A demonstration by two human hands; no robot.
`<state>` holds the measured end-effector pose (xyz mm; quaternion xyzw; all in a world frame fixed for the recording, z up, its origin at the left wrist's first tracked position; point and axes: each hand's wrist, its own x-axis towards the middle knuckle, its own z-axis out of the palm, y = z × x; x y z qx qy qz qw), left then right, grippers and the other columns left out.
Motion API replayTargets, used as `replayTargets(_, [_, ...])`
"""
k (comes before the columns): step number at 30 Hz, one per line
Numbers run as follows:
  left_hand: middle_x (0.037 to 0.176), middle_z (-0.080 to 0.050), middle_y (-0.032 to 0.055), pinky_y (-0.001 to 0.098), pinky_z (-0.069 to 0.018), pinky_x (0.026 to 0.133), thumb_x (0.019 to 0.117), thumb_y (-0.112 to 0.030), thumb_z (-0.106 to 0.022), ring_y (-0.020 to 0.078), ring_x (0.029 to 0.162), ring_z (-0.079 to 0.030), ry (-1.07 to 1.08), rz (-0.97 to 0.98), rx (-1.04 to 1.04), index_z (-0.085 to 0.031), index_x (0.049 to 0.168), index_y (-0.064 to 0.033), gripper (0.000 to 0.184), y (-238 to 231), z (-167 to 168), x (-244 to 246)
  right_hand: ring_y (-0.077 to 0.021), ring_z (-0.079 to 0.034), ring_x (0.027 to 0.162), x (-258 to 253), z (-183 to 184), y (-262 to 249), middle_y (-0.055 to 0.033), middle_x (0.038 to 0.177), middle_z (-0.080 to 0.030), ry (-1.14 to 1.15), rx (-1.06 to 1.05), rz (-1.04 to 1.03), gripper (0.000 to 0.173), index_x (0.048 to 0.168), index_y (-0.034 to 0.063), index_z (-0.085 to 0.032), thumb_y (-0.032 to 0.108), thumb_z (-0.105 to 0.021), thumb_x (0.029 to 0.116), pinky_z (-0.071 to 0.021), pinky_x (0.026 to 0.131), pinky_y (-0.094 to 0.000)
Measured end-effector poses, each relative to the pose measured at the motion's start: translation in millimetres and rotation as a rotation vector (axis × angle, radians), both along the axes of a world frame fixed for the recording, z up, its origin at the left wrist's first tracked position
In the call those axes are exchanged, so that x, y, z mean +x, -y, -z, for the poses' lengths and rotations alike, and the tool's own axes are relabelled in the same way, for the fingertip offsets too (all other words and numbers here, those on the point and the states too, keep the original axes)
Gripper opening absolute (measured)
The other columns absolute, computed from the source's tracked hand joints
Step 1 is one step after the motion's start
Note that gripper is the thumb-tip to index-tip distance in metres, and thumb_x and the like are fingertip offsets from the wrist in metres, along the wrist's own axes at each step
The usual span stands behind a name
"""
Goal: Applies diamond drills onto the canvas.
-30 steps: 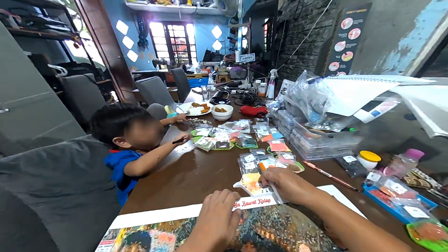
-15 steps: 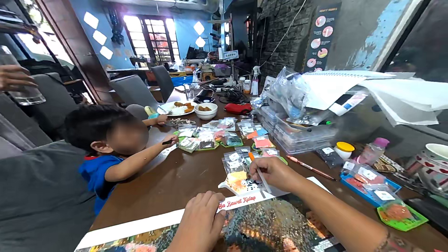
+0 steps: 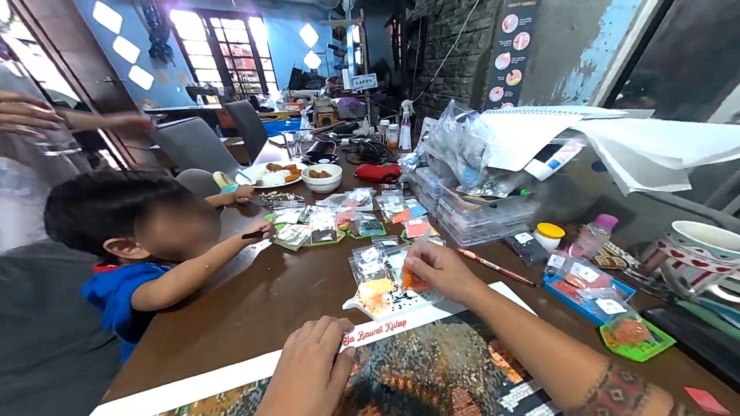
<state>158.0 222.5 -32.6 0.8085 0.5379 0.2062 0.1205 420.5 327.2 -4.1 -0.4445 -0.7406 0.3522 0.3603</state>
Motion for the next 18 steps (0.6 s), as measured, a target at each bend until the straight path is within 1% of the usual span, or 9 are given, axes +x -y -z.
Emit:
replayTargets(2, [0.118, -0.067, 0.0181, 0.0595, -0.0451, 0.099, 0.1012, -0.024, -0.051, 0.0393, 0.113, -0.063, -0.002, 0.002, -0.018, -0.065, 0.126, -0.0026, 0.036, 0, -1, 0, -0.0102, -0.062, 0.067, 0, 3, -1, -0.0048, 0.077, -0.062, 0.023, 0.037, -0.007, 0.018, 0.105, 0.0024, -0.061, 0.018, -0.053, 0.1071, -0.0538, 0.065, -0.028])
replayTargets(3, [0.118, -0.067, 0.0181, 0.0595, -0.0452, 0.098, 0.101, -0.024, -0.051, 0.0393, 0.112, -0.063, 0.001, 0.003, -0.018, -0.066, 0.126, -0.0024, 0.036, 0, -1, -1, -0.01, -0.061, 0.066, 1, 6, -2, -0.0042, 0.075, -0.061, 0.035, 0.086, -0.017, 0.019, 0.103, 0.0032, -0.061, 0.019, -0.052, 0.1072, -0.053, 0.064, -0.0278])
replayTargets(5, [0.118, -0.067, 0.0177, 0.0594, -0.0456, 0.098, 0.1008, -0.025, -0.05, 0.039, 0.111, -0.063, 0.001, 0.0, -0.011, -0.066, 0.125, -0.0028, 0.036, 0, -1, 0, -0.0084, -0.06, 0.063, 0, 10, -3, -0.0021, 0.072, -0.06, 0.044, 0.2, -0.042, 0.02, 0.1, 0.0048, -0.061, 0.021, -0.052, 0.1062, -0.0527, 0.061, -0.0267])
replayTargets(6, [0.118, -0.067, 0.0177, 0.0595, -0.0452, 0.098, 0.101, -0.025, -0.05, 0.0393, 0.111, -0.063, 0.002, -0.002, -0.013, -0.066, 0.125, -0.003, 0.036, 0, -1, 0, -0.0073, -0.061, 0.062, -1, 11, -2, -0.0013, 0.072, -0.061, 0.035, 0.238, -0.057, 0.019, 0.099, 0.0051, -0.061, 0.02, -0.052, 0.1059, -0.0535, 0.059, -0.0254])
replayTargets(8, [0.117, -0.067, 0.0173, 0.0591, -0.0454, 0.098, 0.1007, -0.025, -0.051, 0.0392, 0.111, -0.063, 0.003, -0.004, -0.005, -0.066, 0.125, -0.0034, 0.036, 0, 0, -1, -0.0049, -0.058, 0.059, -4, 11, -2, 0.0005, 0.07, -0.059, 0.012, 0.286, -0.076, 0.018, 0.097, 0.0057, -0.06, 0.02, -0.052, 0.1054, -0.0518, 0.057, -0.0222])
replayTargets(10, [0.116, -0.068, 0.0167, 0.0587, -0.0459, 0.097, 0.1004, -0.025, -0.051, 0.0386, 0.11, -0.064, 0.006, -0.005, 0.009, -0.066, 0.124, -0.0036, 0.035, -1, 1, -2, -0.0048, -0.057, 0.058, -6, 13, -4, 0.0006, 0.068, -0.058, 0.012, 0.29, -0.091, 0.018, 0.096, 0.006, -0.059, 0.019, -0.052, 0.1056, -0.0499, 0.055, -0.0218])
replayTargets(12, [0.117, -0.067, 0.0169, 0.0586, -0.0456, 0.097, 0.1006, -0.025, -0.051, 0.0384, 0.111, -0.063, 0.003, -0.005, 0.006, -0.066, 0.124, -0.0036, 0.035, -1, 1, -3, -0.0046, -0.055, 0.057, -8, 14, -5, 0.0003, 0.068, -0.057, 0.032, 0.286, -0.094, 0.018, 0.095, 0.0054, -0.06, 0.018, -0.053, 0.1054, -0.0483, 0.055, -0.021])
replayTargets(15, [0.119, -0.067, 0.0185, 0.0596, -0.0449, 0.1, 0.1012, -0.025, -0.051, 0.04, 0.115, -0.062, 0.001, 0.006, -0.022, -0.065, 0.126, -0.0024, 0.036, -2, -2, -2, -0.0053, -0.055, 0.059, -8, 15, -6, 0.0001, 0.069, -0.057, 0.056, 0.275, -0.084, 0.019, 0.097, 0.0055, -0.06, 0.02, -0.052, 0.1058, -0.0489, 0.057, -0.0214])
replayTargets(18, [0.117, -0.069, 0.0193, 0.0592, -0.0471, 0.097, 0.1004, -0.023, -0.054, 0.0406, 0.111, -0.064, 0.005, 0.007, -0.005, -0.067, 0.123, -0.0012, 0.034, -3, -2, -2, -0.0058, -0.057, 0.062, -7, 16, -8, 0.0, 0.071, -0.058, 0.06, 0.232, -0.067, 0.021, 0.097, 0.0064, -0.06, 0.023, -0.051, 0.1059, -0.0504, 0.06, -0.0233])
